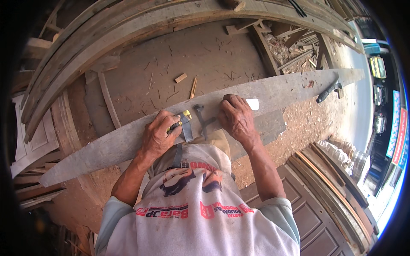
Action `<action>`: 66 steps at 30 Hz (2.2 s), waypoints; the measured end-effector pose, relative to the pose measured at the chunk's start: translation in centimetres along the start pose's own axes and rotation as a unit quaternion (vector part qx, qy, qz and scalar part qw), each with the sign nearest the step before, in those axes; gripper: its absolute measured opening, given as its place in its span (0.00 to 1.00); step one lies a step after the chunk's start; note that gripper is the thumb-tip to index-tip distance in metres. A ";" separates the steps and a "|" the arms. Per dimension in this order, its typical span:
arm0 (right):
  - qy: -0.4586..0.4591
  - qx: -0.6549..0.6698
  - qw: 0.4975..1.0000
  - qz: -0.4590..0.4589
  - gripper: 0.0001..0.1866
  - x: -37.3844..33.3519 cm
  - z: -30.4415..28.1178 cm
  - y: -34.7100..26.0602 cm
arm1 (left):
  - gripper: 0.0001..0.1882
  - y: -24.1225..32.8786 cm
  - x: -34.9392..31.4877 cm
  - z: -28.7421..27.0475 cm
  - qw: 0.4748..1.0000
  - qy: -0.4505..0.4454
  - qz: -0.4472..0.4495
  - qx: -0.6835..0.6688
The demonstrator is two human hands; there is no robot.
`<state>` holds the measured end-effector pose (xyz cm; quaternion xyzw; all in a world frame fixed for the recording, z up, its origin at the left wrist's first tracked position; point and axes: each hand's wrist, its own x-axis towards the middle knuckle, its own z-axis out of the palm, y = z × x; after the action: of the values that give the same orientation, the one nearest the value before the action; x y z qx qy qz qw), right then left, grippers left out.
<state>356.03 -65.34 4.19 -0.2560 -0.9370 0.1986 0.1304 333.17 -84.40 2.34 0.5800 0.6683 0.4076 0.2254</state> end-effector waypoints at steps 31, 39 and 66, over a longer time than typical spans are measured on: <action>-0.033 -0.019 0.998 0.046 0.10 1.7 -0.7 0.7 | 0.19 -0.3 0.5 0.2 1.000 0.017 0.002 -0.003; -0.032 -0.085 0.996 0.021 0.14 1.8 -2.8 -0.1 | 0.19 -0.8 0.3 0.5 1.000 0.025 0.014 0.009; 0.009 -0.022 1.000 0.012 0.09 1.7 -1.5 0.9 | 0.19 -0.7 0.5 0.3 1.000 0.017 0.013 0.014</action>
<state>355.51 -63.28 5.34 -0.2721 -0.9367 0.1771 0.1310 332.93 -83.86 1.71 0.5847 0.6703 0.4105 0.2009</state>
